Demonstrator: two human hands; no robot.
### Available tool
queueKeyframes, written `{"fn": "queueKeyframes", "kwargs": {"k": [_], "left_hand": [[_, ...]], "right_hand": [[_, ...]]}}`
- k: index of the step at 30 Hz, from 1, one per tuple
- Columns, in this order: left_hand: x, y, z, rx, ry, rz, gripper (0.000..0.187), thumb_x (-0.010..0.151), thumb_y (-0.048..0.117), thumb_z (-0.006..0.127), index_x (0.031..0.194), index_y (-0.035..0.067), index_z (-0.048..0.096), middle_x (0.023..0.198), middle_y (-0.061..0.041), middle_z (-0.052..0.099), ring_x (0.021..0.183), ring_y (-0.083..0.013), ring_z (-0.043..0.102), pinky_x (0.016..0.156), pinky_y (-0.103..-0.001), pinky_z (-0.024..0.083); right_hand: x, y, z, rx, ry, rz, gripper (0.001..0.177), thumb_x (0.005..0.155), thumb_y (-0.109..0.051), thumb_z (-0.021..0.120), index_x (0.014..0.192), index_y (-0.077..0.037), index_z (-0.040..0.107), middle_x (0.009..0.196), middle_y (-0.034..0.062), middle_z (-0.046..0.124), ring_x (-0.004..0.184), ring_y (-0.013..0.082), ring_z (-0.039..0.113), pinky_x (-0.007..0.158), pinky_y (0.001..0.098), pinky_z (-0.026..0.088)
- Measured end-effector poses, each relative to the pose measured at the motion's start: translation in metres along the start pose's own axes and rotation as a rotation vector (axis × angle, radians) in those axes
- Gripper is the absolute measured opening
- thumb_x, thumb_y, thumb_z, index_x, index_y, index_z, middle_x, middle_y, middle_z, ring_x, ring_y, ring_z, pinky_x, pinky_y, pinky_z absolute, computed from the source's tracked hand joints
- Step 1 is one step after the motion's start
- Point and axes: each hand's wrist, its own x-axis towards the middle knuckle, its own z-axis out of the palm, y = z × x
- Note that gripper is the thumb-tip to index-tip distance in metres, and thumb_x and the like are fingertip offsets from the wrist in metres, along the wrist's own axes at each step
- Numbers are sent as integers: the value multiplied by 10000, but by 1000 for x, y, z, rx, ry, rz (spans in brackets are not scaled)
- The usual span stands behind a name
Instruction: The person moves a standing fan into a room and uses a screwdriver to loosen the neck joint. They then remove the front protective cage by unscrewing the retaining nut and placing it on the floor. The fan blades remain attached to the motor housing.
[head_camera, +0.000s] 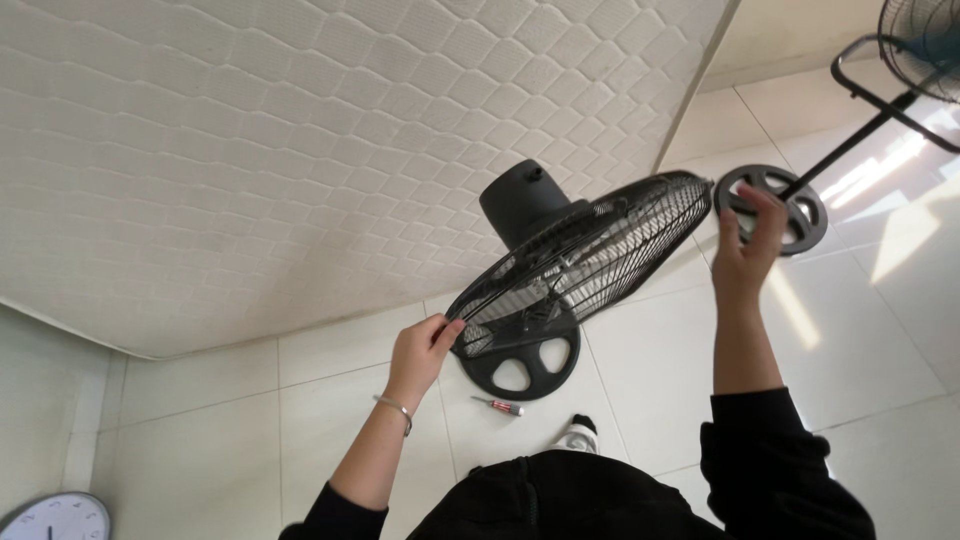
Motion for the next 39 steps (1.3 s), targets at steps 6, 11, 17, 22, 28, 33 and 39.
{"fn": "queueKeyframes", "kwargs": {"k": [6,11,17,22,28,33,39], "left_hand": [[-13,-1,25,-172,339,-33,322,922,300,736,819,18,619,681,-49,618,619,-147,563,549,-286,456],[-29,-12,60,-213,592,-75,293,971,280,728,994,15,606,938,-69,618,871,-177,602,816,-305,497],[-50,0,109,-26,739,107,658,858,337,810,1323,31,459,1413,-176,399,1365,-327,423,1145,-434,431],[-55,21,142,148,793,48,810,798,310,838,1395,-10,394,1490,-241,345,1417,-402,346,1164,-506,356],[-54,43,179,59,830,35,759,870,207,799,1453,-24,372,1569,-255,213,1483,-414,268,1194,-531,327],[-49,48,181,-5,837,58,708,917,169,760,1457,-47,357,1576,-242,158,1491,-400,255,1217,-498,344],[-49,53,185,5,834,22,704,893,148,766,1442,-58,376,1573,-240,163,1479,-391,262,1191,-487,337]], "right_hand": [[-15,118,8,331,-252,392,297,1016,-51,641,1298,-16,556,1331,131,629,1264,213,614,1030,337,520],[-23,145,22,521,-393,458,355,1025,-84,638,1357,-21,528,1374,144,608,1329,250,568,1084,388,483],[-18,149,21,555,-519,456,685,934,-195,707,1493,-58,336,1583,154,362,1498,326,365,1147,482,413],[-11,154,21,692,-600,524,741,931,-191,658,1569,-68,301,1629,142,332,1506,341,356,1148,504,400],[-21,165,33,734,-538,498,683,946,-189,662,1513,-37,311,1579,169,333,1493,313,336,1170,491,394],[-24,179,48,831,-458,602,536,998,-208,665,1433,-29,409,1440,170,504,1380,236,455,1174,423,368],[-21,186,50,843,-399,746,412,1032,-226,626,1360,-36,466,1287,105,608,1178,157,552,1079,375,411]]}}
